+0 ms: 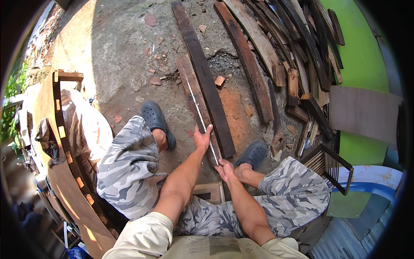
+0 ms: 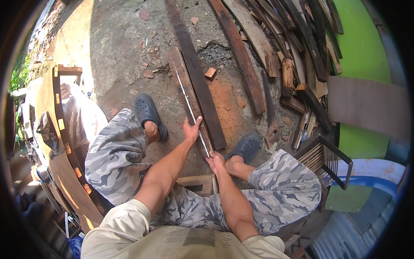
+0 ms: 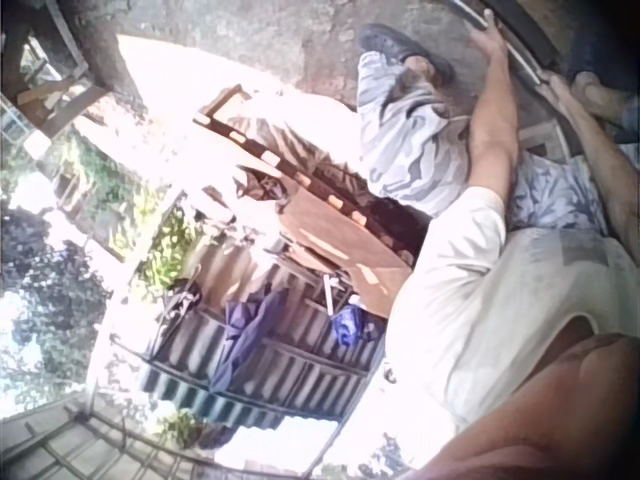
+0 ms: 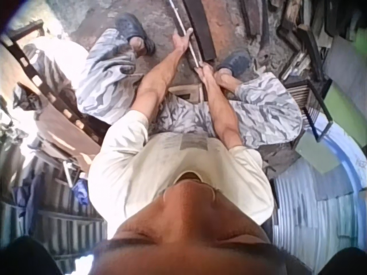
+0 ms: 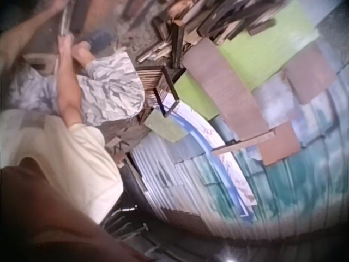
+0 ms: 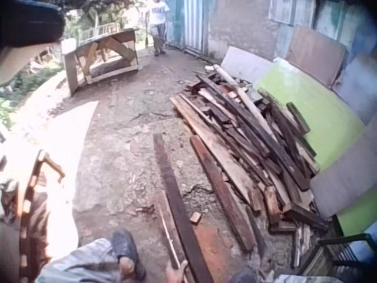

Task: The person sits on the ground and uses a hammer to break a long wooden plank into smaller pieces. They repeatedly strike the wood until it fractures, then handle the resulting fragments.

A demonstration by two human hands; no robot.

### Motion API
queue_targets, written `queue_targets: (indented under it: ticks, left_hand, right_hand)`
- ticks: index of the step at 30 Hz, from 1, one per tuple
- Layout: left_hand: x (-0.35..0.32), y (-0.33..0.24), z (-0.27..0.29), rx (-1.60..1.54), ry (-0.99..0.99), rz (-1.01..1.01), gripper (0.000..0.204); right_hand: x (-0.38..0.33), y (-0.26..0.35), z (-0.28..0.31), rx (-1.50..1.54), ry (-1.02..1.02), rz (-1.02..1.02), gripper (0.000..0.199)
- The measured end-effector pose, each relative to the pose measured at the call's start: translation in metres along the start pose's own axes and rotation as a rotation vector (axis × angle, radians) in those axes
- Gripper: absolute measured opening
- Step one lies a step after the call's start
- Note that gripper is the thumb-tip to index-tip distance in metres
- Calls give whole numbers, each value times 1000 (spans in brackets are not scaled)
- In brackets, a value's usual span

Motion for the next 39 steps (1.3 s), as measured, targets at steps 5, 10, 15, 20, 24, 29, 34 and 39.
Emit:
queue_targets:
  ticks: [5,10,15,20,24,29,34,39]
  left_hand:
    - [15,24,-6,-33,-40,-7,94]
    - [14,-22,4,-123,-47,-103,81]
    - [8,-42,13,-26,15,-67,84]
    - [21,-23,6,86,7,-19,95]
    - [14,-33,4,70,22,12,109]
    - [23,-52,4,129,41,144,129]
    - [38,-77,6,219,-141,66,136]
    - [48,-100,14,296,-138,63,134]
  right_hand:
    - [5,-4,1,-50,5,26,27]
    - [13,7,-16,16,4,71,23]
    - [10,4,-15,85,-79,22,14]
    - [9,6,-24,103,-44,-39,16]
    - [10,14,-20,75,-67,-25,20]
    - [5,42,-19,-115,-21,-12,40]
    - [-9,73,-24,-30,-155,59,63]
    - [-15,95,-30,-444,-157,77,87]
Point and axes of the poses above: each hand's wrist, its own x-axis towards the middle knuckle, its own z-axis out of the back of the hand, y = z × x, the point moved 6 cm from there along x, towards the middle knuckle, and after that the axes turned 6 degrees about x, right-handed, at the moved point
